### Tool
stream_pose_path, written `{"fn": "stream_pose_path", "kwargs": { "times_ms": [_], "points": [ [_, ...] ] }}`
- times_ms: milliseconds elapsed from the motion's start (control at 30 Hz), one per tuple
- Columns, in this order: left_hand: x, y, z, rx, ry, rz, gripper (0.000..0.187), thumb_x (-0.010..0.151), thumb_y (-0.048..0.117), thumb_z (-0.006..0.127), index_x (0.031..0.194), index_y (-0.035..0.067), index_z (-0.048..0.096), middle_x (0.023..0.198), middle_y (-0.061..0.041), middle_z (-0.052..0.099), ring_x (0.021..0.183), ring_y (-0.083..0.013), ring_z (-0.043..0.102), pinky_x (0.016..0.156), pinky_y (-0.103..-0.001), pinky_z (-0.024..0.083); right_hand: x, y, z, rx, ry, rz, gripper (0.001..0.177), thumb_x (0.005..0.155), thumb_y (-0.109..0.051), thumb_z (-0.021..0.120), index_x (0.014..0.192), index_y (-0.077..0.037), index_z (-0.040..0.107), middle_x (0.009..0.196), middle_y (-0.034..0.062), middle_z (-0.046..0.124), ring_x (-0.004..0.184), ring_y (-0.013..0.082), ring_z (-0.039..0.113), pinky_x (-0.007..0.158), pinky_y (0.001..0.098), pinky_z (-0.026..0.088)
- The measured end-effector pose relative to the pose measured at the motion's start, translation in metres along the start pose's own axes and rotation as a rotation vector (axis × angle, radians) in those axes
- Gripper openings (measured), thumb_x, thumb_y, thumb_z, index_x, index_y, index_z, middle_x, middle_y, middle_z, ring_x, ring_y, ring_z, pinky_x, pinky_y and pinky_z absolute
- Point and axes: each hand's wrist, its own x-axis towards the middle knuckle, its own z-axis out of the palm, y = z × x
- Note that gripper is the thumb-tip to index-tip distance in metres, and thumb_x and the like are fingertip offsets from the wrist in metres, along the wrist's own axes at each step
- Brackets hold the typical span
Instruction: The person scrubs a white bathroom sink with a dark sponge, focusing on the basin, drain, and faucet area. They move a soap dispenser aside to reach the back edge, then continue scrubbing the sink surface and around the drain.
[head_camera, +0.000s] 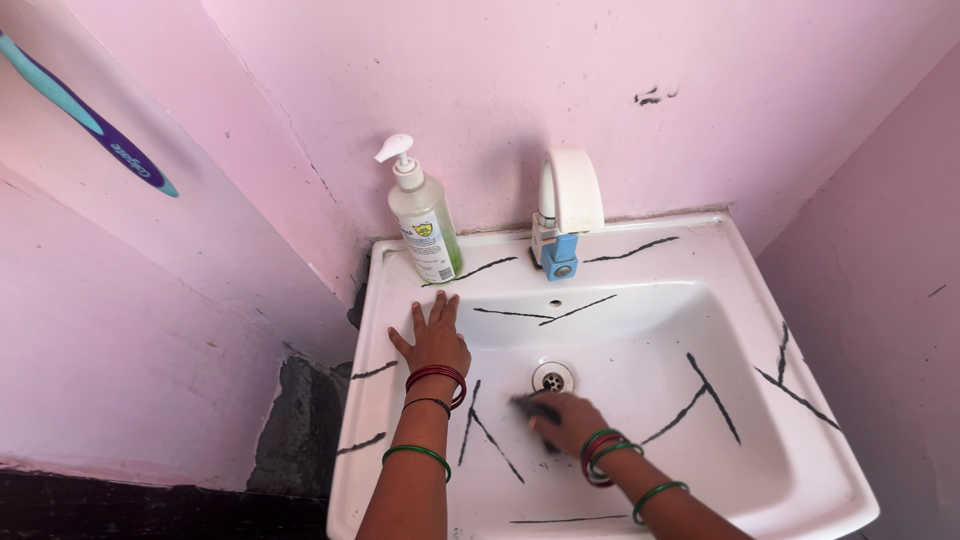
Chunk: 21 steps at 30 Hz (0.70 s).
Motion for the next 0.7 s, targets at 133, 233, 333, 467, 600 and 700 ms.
{"fn": "stream_pose_path", "kwargs": {
  "times_ms": [133, 233, 333, 467, 600, 700],
  "points": [
    [-0.001, -0.005, -0.007, 0.006, -0.039, 0.008, 0.072, 0.100, 0.019, 0.055, 0.160, 0.040, 0.021, 0.170, 0.018, 0.008, 0.158, -0.0213, 0.005, 0.119, -0.076, -0.002, -0.019, -0.025, 0.032, -0.327, -0.201, -0.097, 0.055, 0.086, -0.037, 0.079, 0.138, -0.042, 0.061, 0.156, 0.0100, 0.039, 0.135, 0.0301, 0.048, 0.108, 0.0425, 0.045],
    [-0.002, -0.008, -0.011, 0.015, -0.070, 0.004, 0.073, 0.100, 0.019, 0.055, 0.160, 0.043, 0.019, 0.170, 0.021, 0.007, 0.159, -0.0180, 0.006, 0.116, -0.080, -0.001, -0.028, -0.037, 0.039, -0.449, -0.215, -0.107, 0.057, 0.081, -0.036, 0.083, 0.134, -0.046, 0.063, 0.152, 0.0070, 0.042, 0.143, 0.0261, 0.040, 0.110, 0.0443, 0.043],
    [0.000, -0.013, -0.020, 0.025, -0.094, 0.011, 0.073, 0.102, 0.020, 0.054, 0.160, 0.044, 0.016, 0.170, 0.023, 0.005, 0.159, -0.0171, 0.005, 0.114, -0.083, 0.001, -0.028, -0.034, 0.013, -0.607, -0.155, 0.037, 0.057, 0.076, -0.032, 0.086, 0.128, -0.046, 0.068, 0.144, 0.0032, 0.051, 0.139, 0.0243, 0.044, 0.110, 0.0424, 0.046],
    [-0.001, -0.016, -0.024, 0.047, -0.150, 0.018, 0.074, 0.103, 0.020, 0.053, 0.160, 0.047, 0.014, 0.169, 0.024, 0.003, 0.159, -0.0147, 0.004, 0.115, -0.084, 0.000, -0.033, -0.009, -0.047, -0.635, -0.074, 0.380, 0.061, 0.077, -0.034, 0.088, 0.132, -0.037, 0.061, 0.145, 0.0055, 0.042, 0.136, 0.0256, 0.047, 0.100, 0.0415, 0.055],
    [0.001, -0.023, -0.023, 0.050, -0.153, 0.053, 0.077, 0.102, 0.018, 0.053, 0.160, 0.047, 0.012, 0.169, 0.025, 0.003, 0.158, -0.0137, 0.005, 0.117, -0.082, 0.001, -0.038, -0.013, -0.050, -0.639, 0.043, 0.446, 0.055, 0.079, -0.038, 0.087, 0.127, -0.027, 0.064, 0.138, 0.0093, 0.048, 0.127, 0.0303, 0.055, 0.097, 0.0395, 0.059],
    [0.004, -0.028, -0.022, 0.029, -0.118, 0.076, 0.079, 0.100, 0.015, 0.055, 0.160, 0.047, 0.015, 0.169, 0.025, 0.007, 0.158, -0.0142, 0.009, 0.118, -0.079, 0.004, -0.033, -0.042, -0.013, -0.563, -0.069, 0.403, 0.056, 0.079, -0.033, 0.086, 0.131, -0.036, 0.064, 0.140, 0.0080, 0.047, 0.129, 0.0331, 0.053, 0.100, 0.0455, 0.055]
  ]
}}
